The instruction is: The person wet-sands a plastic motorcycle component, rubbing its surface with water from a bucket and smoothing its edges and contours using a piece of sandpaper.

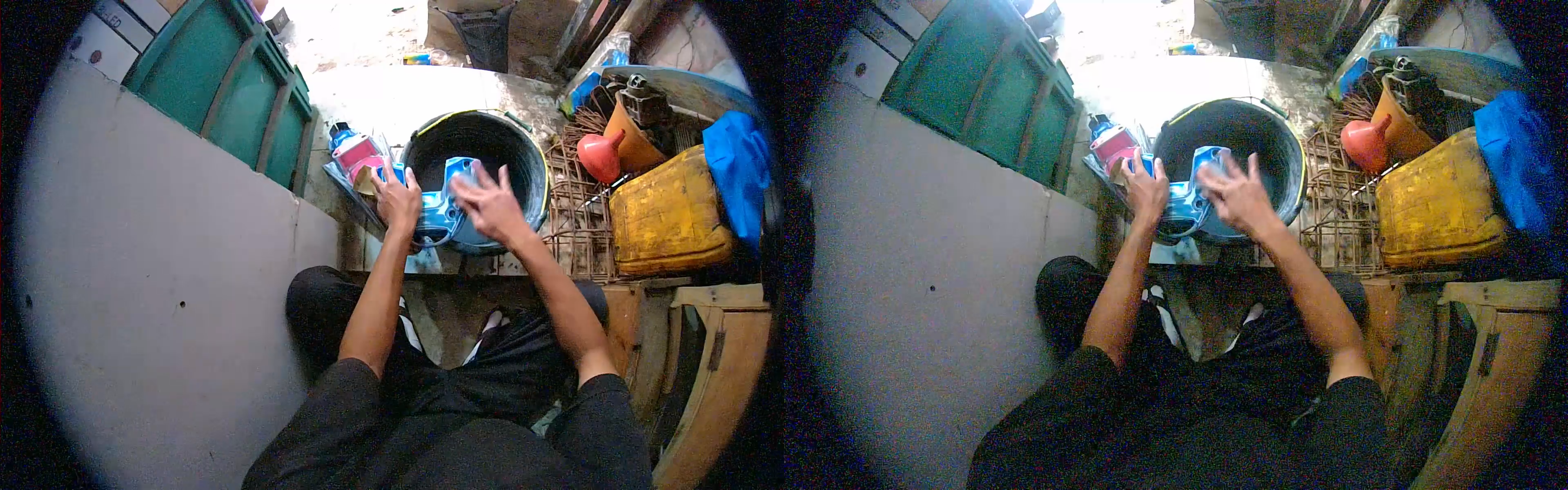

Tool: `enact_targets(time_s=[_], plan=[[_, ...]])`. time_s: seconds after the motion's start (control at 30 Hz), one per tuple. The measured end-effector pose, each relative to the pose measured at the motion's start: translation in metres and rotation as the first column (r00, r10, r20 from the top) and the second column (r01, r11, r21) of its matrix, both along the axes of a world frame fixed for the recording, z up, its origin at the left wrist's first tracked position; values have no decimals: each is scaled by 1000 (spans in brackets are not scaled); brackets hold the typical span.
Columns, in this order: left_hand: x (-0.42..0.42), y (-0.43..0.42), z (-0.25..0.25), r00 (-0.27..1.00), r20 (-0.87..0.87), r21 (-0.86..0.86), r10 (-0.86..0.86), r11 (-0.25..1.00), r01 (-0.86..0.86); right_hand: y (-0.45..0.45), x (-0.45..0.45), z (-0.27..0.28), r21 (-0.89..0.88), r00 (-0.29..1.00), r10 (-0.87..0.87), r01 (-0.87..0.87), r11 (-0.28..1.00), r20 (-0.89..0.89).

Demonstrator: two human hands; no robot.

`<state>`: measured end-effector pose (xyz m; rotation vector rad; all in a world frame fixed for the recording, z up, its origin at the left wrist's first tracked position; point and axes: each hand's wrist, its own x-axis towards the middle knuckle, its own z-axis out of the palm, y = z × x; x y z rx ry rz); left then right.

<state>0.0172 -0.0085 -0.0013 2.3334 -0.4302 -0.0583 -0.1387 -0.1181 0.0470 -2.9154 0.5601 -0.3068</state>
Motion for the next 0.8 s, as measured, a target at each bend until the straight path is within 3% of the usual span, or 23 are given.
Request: enact_targets(time_s=[0.07,0.1,0.13,0.2,0.23,0.27,0.33,0.4,0.47,0.53,0.6,0.7,0.8], plan=[[4,-4,-8,998,60,-31,4,1000,-2,15,-3,-4,262,932,361,-342,902,-25],[4,-4,-8,1000,27,-50,8,999,-7,21,-8,0,193,905,424,-410,891,-35],[2,-3,-10,1000,-10,-62,9,998,-10,19,-7,7,196,905,424,-409,891,-38],[-3,0,-1,1000,-19,4,4,1000,-4,10,0,12,84,987,134,-126,988,-92],[-2,0,-3,1000,-3,5,0,1000,0,5,3,10,34,1000,27,-27,999,-5],[0,0,-4,1000,15,3,-2,1000,2,6,2,7,36,1000,27,-27,999,-2],[1,-1,-5,1000,23,8,1,1000,-1,12,-2,7,173,929,320,-290,941,-184],[2,-1,-9,1000,-26,-26,-10,1000,9,27,-8,6,341,877,470,-414,844,-99],[2,-2,-9,1000,-22,-17,-6,1000,6,19,-1,12,352,899,395,-313,882,-189],[3,-2,-10,1000,-24,-5,-8,1000,7,12,0,21,207,977,152,-119,971,-151],[2,-2,-9,1000,-15,-12,-8,1000,7,10,-2,10,147,985,157,-145,978,-69],[3,-3,-14,1000,-4,-46,-2,999,2,30,-10,0,216,841,504,-464,859,-198],[2,-2,-7,999,-43,-20,-4,1000,3,17,-4,8,213,906,377,-336,917,-193]])
